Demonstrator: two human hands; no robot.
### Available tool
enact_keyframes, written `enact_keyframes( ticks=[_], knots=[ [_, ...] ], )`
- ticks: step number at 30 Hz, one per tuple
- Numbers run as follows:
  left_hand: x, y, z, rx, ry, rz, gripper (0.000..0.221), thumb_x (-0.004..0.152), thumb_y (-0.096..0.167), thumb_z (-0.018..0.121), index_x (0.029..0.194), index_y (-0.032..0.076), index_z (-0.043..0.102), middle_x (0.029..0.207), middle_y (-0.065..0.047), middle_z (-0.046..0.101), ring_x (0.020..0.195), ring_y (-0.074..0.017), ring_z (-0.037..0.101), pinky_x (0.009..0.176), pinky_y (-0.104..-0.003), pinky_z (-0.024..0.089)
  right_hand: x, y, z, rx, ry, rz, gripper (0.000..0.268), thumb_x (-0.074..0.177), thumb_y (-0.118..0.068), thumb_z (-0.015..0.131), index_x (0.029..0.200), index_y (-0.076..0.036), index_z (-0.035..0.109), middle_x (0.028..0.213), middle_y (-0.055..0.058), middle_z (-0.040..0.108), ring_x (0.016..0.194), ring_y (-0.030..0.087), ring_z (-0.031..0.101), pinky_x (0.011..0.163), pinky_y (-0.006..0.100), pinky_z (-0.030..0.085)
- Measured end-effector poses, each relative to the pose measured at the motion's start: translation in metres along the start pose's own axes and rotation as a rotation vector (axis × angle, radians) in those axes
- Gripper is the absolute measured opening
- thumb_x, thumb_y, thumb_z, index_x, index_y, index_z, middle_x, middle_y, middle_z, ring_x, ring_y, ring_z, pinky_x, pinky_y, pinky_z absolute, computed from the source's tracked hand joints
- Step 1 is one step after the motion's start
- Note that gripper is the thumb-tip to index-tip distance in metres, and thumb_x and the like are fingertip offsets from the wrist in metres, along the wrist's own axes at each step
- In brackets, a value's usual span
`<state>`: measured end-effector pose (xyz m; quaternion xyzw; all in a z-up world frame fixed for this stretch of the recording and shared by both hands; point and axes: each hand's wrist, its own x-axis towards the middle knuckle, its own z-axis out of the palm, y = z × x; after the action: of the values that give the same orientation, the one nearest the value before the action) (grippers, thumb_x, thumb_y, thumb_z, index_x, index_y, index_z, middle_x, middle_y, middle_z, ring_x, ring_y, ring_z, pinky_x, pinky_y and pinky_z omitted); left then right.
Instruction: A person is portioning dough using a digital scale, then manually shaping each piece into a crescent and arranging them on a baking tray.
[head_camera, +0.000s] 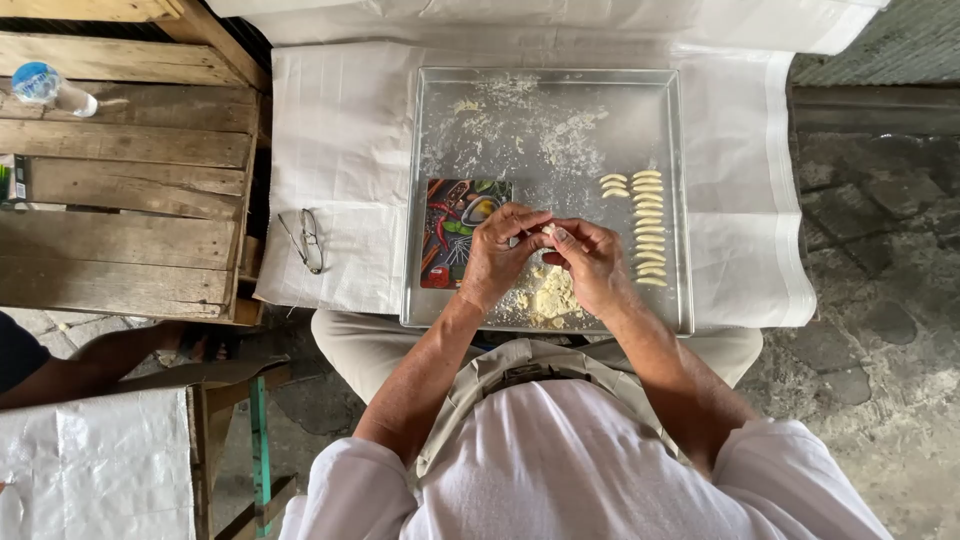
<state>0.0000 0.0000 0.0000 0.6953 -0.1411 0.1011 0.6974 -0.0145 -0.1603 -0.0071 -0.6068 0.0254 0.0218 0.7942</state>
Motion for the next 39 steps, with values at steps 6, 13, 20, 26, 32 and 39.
enact_keyframes(
  ticks=[6,13,20,26,32,39],
  knots=[
    [-0.006,-0.01,0.003,0.097,-0.054,0.104,0.032,0.086,0.024,0.086,0.116,0.014,0.081,0.096,-0.007,0.066,0.082,-0.0163,0.064,0.073,-0.03,0.057,0.009,0.017,-0.01,0.012,-0.076,-0.029,0.021,0.103,-0.006,0.064,0.085,0.003,0.069,0.071,0.007,0.055,0.076,0.014,0.057,0.069,0.029,0.057],
    [-0.016,-0.025,0.015,-0.242,0.052,-0.155,0.018,0.093,0.02,0.081,0.105,0.006,0.081,0.1,-0.007,0.062,0.093,-0.0136,0.058,0.083,-0.032,0.054,0.017,0.029,-0.013,0.106,-0.03,0.13,0.036,0.096,-0.027,0.081,0.073,-0.005,0.065,0.071,0.011,0.067,0.074,0.02,0.068,0.067,0.039,0.063],
    [-0.016,0.004,0.029,-0.779,0.095,-0.551,0.024,0.092,0.024,0.082,0.087,0.001,0.074,0.087,-0.006,0.069,0.082,-0.0159,0.065,0.079,-0.032,0.06,0.022,0.008,-0.009,-0.164,-0.158,-0.445,0.039,0.1,-0.035,0.071,0.107,0.004,0.069,0.094,0.021,0.068,0.082,0.027,0.071,0.073,0.04,0.06],
    [-0.019,-0.003,0.029,-0.936,-0.014,-0.629,0.027,0.089,0.025,0.084,0.082,0.003,0.071,0.078,-0.006,0.07,0.077,-0.0146,0.066,0.08,-0.036,0.061,0.029,0.004,-0.013,-0.488,-0.246,-0.898,0.05,0.104,-0.047,0.056,0.107,0.0,0.074,0.109,0.015,0.07,0.104,0.034,0.066,0.091,0.045,0.054],
    [-0.018,0.025,0.029,-0.912,-0.03,-0.606,0.031,0.093,0.032,0.081,0.095,0.001,0.076,0.089,-0.007,0.075,0.085,-0.015,0.067,0.088,-0.041,0.059,0.03,0.013,-0.013,-0.494,-0.171,-0.909,0.052,0.106,-0.05,0.05,0.093,-0.002,0.068,0.098,0.012,0.07,0.104,0.034,0.066,0.093,0.045,0.053],
    [-0.022,0.024,0.03,-0.976,-0.005,-0.641,0.02,0.098,0.017,0.074,0.097,-0.003,0.074,0.086,-0.008,0.073,0.087,-0.0188,0.07,0.092,-0.04,0.058,0.03,0.025,-0.021,-0.462,-0.128,-0.964,0.035,0.103,-0.033,0.067,0.09,-0.001,0.07,0.092,0.01,0.072,0.097,0.033,0.067,0.094,0.044,0.053]
  ],
)
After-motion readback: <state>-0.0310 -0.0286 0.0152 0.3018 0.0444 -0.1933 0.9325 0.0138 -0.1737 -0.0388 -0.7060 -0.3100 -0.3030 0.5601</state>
